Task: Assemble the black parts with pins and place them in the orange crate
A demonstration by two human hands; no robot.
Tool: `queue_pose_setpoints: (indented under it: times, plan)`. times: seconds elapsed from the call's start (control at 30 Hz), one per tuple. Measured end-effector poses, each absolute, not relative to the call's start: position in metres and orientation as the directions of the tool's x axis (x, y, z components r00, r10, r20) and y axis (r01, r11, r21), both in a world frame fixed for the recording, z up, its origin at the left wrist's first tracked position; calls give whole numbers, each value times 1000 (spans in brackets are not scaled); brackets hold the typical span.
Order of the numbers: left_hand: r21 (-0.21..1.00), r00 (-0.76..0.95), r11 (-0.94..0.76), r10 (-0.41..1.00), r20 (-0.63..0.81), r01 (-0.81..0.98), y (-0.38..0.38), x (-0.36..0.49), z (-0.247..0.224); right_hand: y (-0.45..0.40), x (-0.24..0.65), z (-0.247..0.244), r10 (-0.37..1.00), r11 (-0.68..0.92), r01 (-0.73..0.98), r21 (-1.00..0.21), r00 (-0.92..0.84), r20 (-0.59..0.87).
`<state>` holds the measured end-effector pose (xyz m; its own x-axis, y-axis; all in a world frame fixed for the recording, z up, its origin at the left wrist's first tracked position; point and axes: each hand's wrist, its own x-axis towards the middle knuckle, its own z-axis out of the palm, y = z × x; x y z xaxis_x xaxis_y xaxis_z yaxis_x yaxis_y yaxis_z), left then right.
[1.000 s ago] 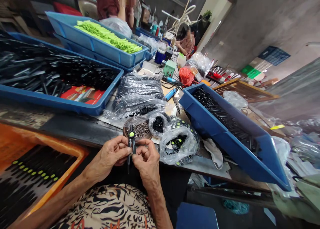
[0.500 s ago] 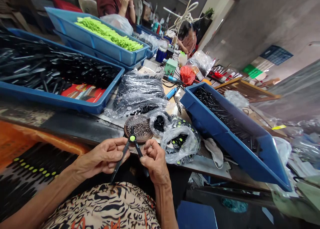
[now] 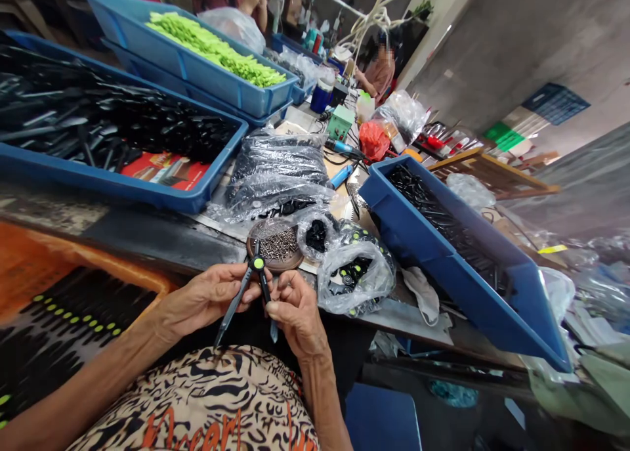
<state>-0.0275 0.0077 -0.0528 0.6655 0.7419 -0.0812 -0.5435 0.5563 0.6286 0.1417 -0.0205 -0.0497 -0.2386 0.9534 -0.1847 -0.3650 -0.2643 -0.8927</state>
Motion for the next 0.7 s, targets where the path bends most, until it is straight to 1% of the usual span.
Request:
queue_pose_setpoints:
  times: [0.17, 0.33, 0.47, 0.7]
  plan:
    - [651, 649, 535, 756, -86, -538, 8, -22, -60, -23, 137, -52, 933, -316, -437, -842, -304, -193]
    - [704, 617, 495, 780, -103, -509, 8, -20, -61, -26, 134, -57, 923, -345, -441, -828, -321, -214]
    - [719, 598, 475, 795, -103, -507, 9, -18, -61, -26, 133, -59, 924, -342, -461, -819, -324, -203]
    - [718, 588, 444, 807, -61, -536, 5, -18, -65, -27, 130, -59, 930, -329, -462, -823, -310, -198]
